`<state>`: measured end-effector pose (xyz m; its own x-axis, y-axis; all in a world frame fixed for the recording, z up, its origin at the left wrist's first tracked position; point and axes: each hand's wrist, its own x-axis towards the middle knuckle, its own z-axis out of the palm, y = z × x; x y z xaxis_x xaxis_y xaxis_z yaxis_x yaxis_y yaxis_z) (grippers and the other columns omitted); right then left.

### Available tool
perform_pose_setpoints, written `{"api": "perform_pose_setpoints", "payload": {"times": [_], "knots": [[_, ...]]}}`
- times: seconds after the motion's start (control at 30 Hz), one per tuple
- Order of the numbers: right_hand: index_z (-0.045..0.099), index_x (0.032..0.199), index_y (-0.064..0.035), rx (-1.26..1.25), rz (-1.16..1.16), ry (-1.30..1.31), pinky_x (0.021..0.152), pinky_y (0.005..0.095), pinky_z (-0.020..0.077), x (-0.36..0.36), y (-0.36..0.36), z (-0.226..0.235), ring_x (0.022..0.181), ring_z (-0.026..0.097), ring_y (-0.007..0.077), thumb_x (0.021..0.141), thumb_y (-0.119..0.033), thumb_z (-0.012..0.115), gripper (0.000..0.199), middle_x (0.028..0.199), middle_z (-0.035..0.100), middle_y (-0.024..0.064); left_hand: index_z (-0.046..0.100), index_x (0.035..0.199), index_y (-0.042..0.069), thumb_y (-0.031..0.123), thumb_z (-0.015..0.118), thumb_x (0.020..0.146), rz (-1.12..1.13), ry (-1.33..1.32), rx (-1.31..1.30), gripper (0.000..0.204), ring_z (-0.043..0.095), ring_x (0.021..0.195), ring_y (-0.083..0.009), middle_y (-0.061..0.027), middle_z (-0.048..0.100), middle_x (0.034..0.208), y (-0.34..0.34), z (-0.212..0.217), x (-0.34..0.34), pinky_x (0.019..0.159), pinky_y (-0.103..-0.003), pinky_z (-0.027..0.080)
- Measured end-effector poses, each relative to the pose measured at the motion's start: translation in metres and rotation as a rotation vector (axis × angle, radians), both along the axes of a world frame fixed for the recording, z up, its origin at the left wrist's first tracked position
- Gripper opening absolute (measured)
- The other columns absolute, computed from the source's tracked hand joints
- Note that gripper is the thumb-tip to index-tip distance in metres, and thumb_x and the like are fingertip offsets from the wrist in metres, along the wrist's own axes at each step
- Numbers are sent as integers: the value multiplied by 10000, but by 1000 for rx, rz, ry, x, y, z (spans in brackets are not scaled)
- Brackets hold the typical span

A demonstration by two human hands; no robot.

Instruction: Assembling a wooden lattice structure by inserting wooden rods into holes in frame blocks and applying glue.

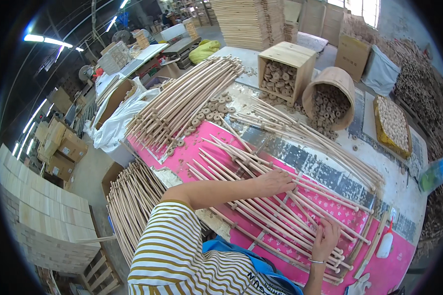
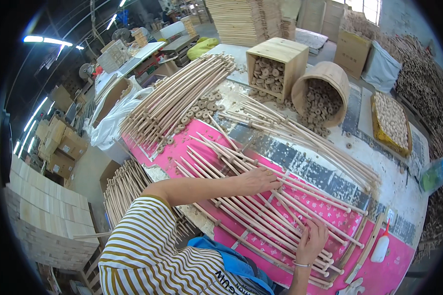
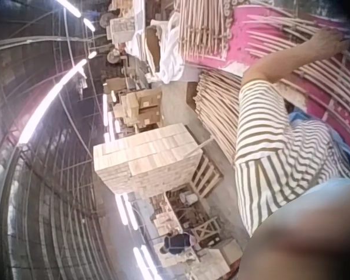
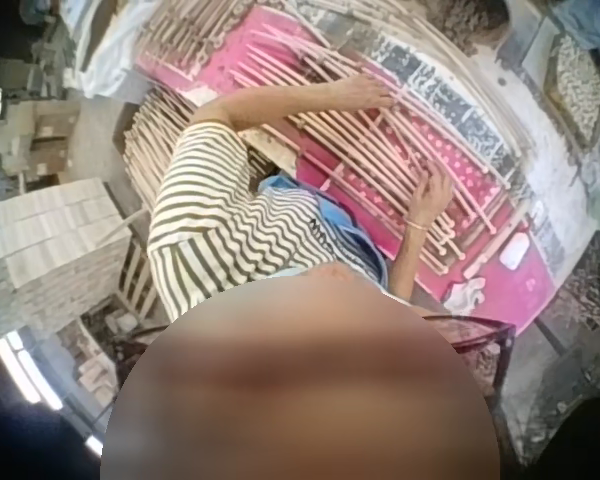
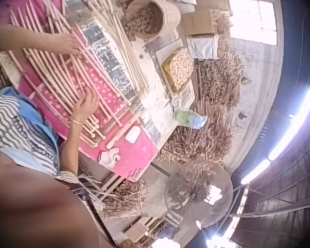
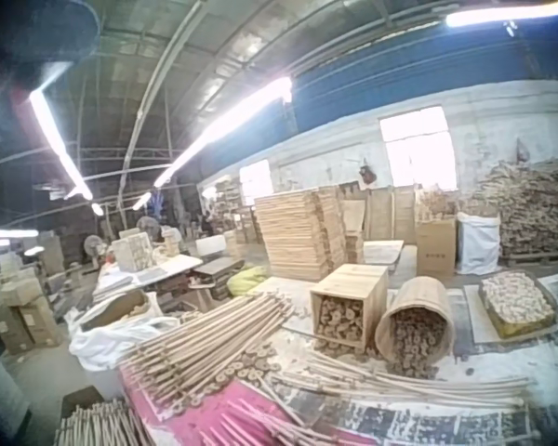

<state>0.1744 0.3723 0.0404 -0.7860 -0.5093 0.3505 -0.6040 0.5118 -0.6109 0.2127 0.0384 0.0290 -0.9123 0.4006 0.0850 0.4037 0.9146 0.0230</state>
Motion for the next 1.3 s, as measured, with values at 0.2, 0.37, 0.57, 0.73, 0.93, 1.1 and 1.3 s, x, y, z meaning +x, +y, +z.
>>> {"api": "perform_pose_setpoints", "payload": {"times": [0.2, 0.37, 0.57, 0.73, 0.93, 1.1, 1.3], "knots": [[739, 1163, -51, -67, -4, 30, 1036, 484, 468, -12, -16, -8, 1141, 640, 362, 935, -48, 693, 233, 1200, 710, 140, 711, 1325, 176, 136, 631, 960, 125, -273, 97, 376, 736, 1094, -325, -129, 759, 1178, -40, 21, -9, 896, -477, 589], [734, 1153, -53, -47, -71, 84, 987, 447, 476, -15, 0, -6, 1110, 639, 317, 909, -26, 695, 249, 1180, 709, 94, 712, 1317, 277, 188, 669, 945, 166, -287, 99, 385, 746, 882, -358, -110, 767, 946, -19, 25, -34, 742, -501, 581], [741, 1126, -63, -21, -25, 161, 939, 443, 490, -14, -14, 9, 1082, 640, 318, 890, -30, 717, 239, 1133, 704, 95, 731, 1311, 250, 206, 703, 931, 230, -331, 261, 385, 737, 987, -351, -119, 778, 1057, -45, 36, -18, 834, -492, 584], [751, 1102, -61, -14, 99, 87, 890, 447, 525, -16, -23, 9, 1039, 666, 317, 883, -24, 730, 222, 1109, 714, 106, 715, 1349, 194, 185, 660, 967, 263, -219, 359, 385, 734, 968, -341, -110, 780, 1018, -46, 79, -38, 860, -465, 574], [683, 1311, -94, 11, 63, 160, 1121, 498, 441, -57, -53, 10, 1261, 602, 341, 898, -97, 745, 417, 1347, 666, 119, 678, 1348, 185, 149, 598, 983, 222, -89, 306, 375, 738, 857, -332, -89, 753, 906, -57, 93, -77, 739, -467, 562], [574, 1480, -149, 218, 203, 79, 1255, 543, 326, -89, -76, -37, 1394, 523, 318, 829, -151, 811, 693, 1435, 601, 106, 669, 1358, 205, 104, 610, 955, 104, 162, 120, 420, 714, 921, -332, -94, 703, 951, -44, 13, -115, 751, -467, 563], [704, 1292, -151, 164, 162, 121, 1033, 445, 454, -93, -58, -32, 1182, 584, 273, 849, -108, 785, 453, 1174, 636, 55, 526, 1565, 217, 139, 744, 897, 205, 129, 49, 707, 645, 1030, -303, -72, 619, 1093, -35, -16, -110, 890, -450, 503]]}}
